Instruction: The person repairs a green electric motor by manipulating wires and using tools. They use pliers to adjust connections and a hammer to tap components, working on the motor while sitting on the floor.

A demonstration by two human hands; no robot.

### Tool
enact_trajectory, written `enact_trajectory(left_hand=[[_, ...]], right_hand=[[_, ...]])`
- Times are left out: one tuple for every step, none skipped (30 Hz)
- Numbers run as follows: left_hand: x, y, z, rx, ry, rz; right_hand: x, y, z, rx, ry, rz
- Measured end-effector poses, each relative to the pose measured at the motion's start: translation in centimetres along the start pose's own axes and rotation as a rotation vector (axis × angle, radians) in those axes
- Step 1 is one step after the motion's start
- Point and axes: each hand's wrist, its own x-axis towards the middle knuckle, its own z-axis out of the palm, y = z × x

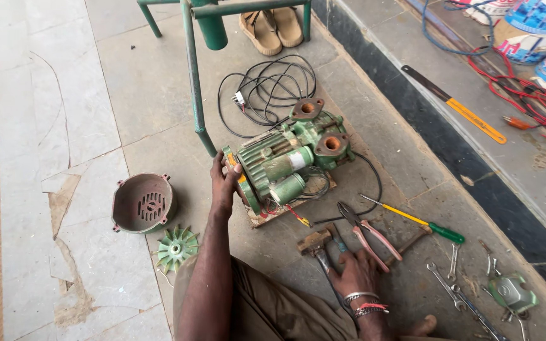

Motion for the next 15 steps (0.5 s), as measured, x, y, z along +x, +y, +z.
enact_trajectory(left_hand=[[0.3, -0.2, -0.2, -0.009, -0.029, -0.019], [0.5, -0.4, -0.4, -0.019, -0.058, -0.038], [0.6, -0.5, -0.6, -0.028, -0.086, -0.057], [0.6, -0.5, -0.7, -0.052, -0.11, -0.035], [0.6, -0.5, -0.8, -0.076, -0.135, -0.014], [0.4, -0.5, -1.0, -0.1, -0.159, 0.008], [0.3, -0.4, -1.0, -0.07, -0.176, 0.061], [0.2, -0.4, -1.1, -0.04, -0.191, 0.116], [0.1, -0.5, -1.1, -0.01, -0.205, 0.171], [0.2, -0.6, -1.0, -0.004, -0.18, 0.151], [0.3, -0.7, -1.0, 0.002, -0.155, 0.13], [0.4, -0.9, -0.9, 0.009, -0.13, 0.11], [0.6, -1.1, -0.9, -0.023, -0.122, 0.072], [0.8, -1.4, -0.9, -0.055, -0.113, 0.03], [0.9, -1.7, -0.9, -0.086, -0.106, -0.009]], right_hand=[[-0.1, -0.4, -0.3, -0.004, 0.041, 0.008], [0.0, -0.4, -0.7, -0.021, 0.12, 0.039], [0.2, -0.2, -1.2, -0.037, 0.198, 0.068], [0.6, 0.1, -1.7, -0.053, 0.277, 0.098], [1.1, 0.5, -2.1, -0.057, 0.24, 0.134], [1.7, 1.1, -2.5, -0.061, 0.204, 0.17], [2.2, 1.6, -2.7, -0.065, 0.169, 0.205], [2.6, 2.0, -2.8, -0.071, 0.156, 0.216], [3.0, 2.3, -2.9, -0.077, 0.144, 0.227], [3.1, 2.4, -2.8, -0.081, 0.132, 0.239], [3.1, 2.4, -2.6, -0.082, 0.139, 0.237], [2.9, 2.1, -2.2, -0.083, 0.146, 0.235], [2.6, 1.6, -1.9, -0.082, 0.152, 0.232], [2.0, 0.9, -1.3, -0.067, 0.336, 0.046], [1.4, 0.2, -0.8, -0.049, 0.522, -0.138]])
